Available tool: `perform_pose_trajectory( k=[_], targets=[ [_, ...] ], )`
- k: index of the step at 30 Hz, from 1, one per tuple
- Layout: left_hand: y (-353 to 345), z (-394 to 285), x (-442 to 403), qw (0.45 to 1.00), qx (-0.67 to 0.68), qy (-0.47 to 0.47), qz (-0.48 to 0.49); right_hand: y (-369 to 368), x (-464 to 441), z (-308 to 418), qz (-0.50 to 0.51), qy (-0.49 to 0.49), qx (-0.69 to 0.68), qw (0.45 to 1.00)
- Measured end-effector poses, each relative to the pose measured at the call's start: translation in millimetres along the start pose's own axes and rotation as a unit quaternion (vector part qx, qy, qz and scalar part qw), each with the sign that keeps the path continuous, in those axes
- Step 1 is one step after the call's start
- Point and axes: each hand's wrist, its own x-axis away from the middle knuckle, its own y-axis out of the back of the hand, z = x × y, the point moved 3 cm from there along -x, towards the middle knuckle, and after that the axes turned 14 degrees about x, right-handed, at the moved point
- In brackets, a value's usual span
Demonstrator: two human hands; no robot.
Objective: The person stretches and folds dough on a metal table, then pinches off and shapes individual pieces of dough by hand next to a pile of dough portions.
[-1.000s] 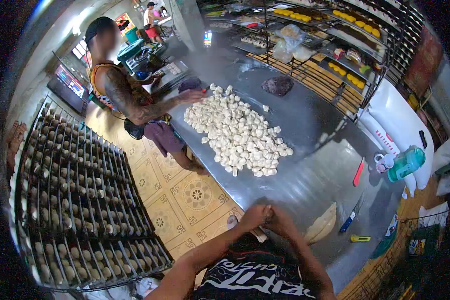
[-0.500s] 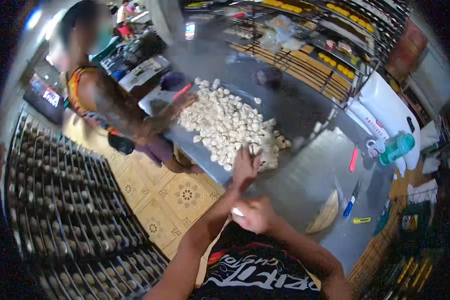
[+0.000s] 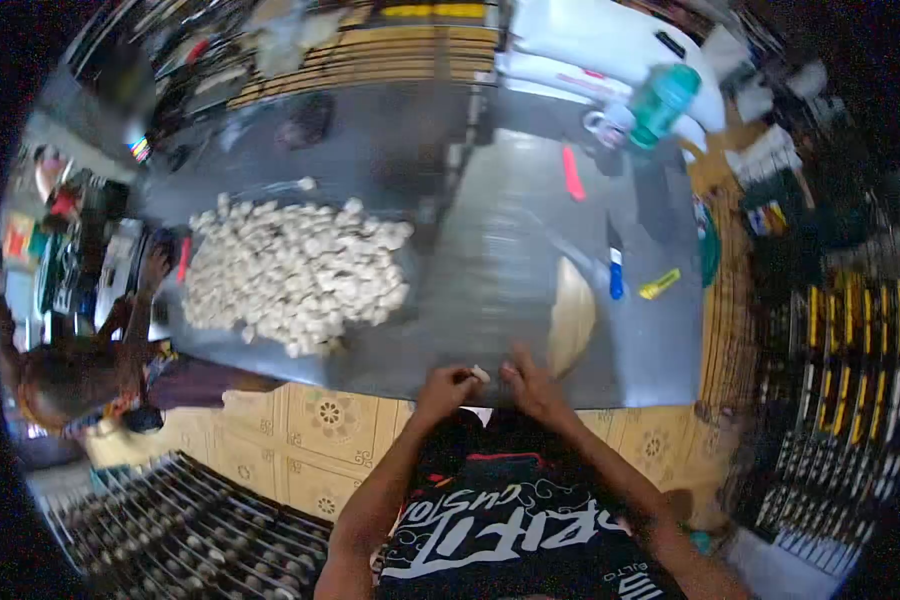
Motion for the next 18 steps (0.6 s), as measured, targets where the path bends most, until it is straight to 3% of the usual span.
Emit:
perform_pose_trajectory(
  k=[1,2,3,7,9,11,14,16,18],
  targets=[
    [-2.6,-2.0,-17.0,0.998,-0.06,-0.01,-0.017,20.9,-6.2,-11.0,-0.069,0.036,-0.024,0.997],
    [-14.4,-15.9,-27.7,0.997,-0.069,0.009,-0.014,37.3,-13.4,-30.5,-0.082,0.014,0.013,0.996],
    [-30.6,-27.4,-37.4,0.996,-0.077,0.03,-0.014,53.5,-19.2,-51.9,-0.09,-0.008,0.05,0.995],
    [-110.1,-58.0,-92.5,0.983,-0.171,0.055,0.017,111.9,-29.8,-103.9,-0.086,-0.062,-0.013,0.994],
    [-130.9,-74.1,-107.8,0.969,-0.219,0.068,0.088,128.5,-31.0,-127.0,-0.108,-0.057,-0.034,0.992],
    [-146.1,-88.4,-118.6,0.95,-0.261,0.078,0.152,144.9,-37.8,-144.7,-0.129,-0.043,-0.051,0.989],
    [-130.4,-70.5,-131.7,0.958,-0.237,0.11,0.12,141.6,-54.7,-156.1,-0.152,-0.014,-0.055,0.987],
    [-124.1,-77.7,-163.2,0.986,-0.169,0.0,-0.006,129.8,-63.6,-155.0,-0.173,0.018,-0.042,0.984],
    [-159.2,-121.0,-184.6,0.95,-0.179,-0.245,-0.072,122.0,-81.0,-142.6,-0.221,0.057,-0.105,0.968]
  ],
)
